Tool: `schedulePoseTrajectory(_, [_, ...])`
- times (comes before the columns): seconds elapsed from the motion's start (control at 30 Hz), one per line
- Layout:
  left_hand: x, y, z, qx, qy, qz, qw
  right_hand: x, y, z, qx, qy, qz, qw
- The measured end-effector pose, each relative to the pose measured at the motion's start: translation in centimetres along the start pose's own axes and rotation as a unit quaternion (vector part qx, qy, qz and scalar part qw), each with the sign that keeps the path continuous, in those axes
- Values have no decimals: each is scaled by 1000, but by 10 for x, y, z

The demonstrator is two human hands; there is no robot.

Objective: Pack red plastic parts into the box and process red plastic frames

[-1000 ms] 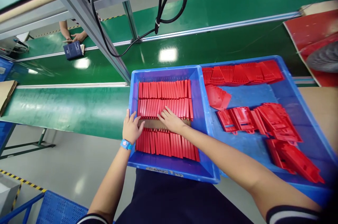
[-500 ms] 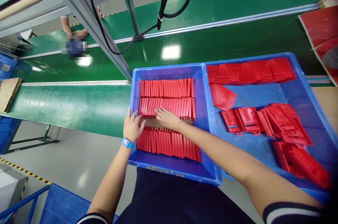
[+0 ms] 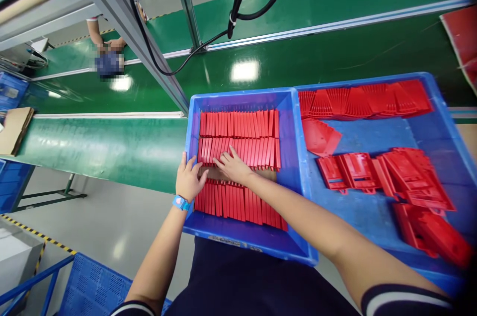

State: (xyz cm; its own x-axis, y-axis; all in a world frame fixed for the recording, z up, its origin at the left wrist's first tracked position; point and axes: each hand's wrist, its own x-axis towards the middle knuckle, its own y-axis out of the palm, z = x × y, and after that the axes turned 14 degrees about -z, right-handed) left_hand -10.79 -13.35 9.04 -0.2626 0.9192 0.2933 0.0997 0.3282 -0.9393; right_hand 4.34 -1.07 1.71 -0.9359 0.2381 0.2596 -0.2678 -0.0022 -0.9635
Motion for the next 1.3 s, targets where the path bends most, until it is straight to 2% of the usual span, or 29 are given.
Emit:
schedulePoseTrajectory(0.33, [1, -2, -1, -10, -10, -4, 1000, 15, 15, -2, 45, -47, -1, 998])
schedulePoseTrajectory(0.7, [3, -3, -2, -20, -17, -6, 1000, 38, 15, 17, 56, 15, -16, 998])
schedulePoseTrajectory(0.97, [1, -4, 0, -8, -25, -14, 1000, 58, 16, 21, 80, 66, -34, 994])
schedulePoseTrajectory(1.07, [-1, -2, -9, 4, -31, -35, 999, 60, 5, 18, 81, 115, -56, 988])
schedulePoseTrajectory(1.17, [8, 13, -23, -1, -23, -44, 999, 42, -7, 5, 48, 236, -95, 966])
schedulePoseTrajectory(1.3, [37, 60, -39, -14, -5, -11, 1000, -10, -10, -21, -43, 463, -134, 875])
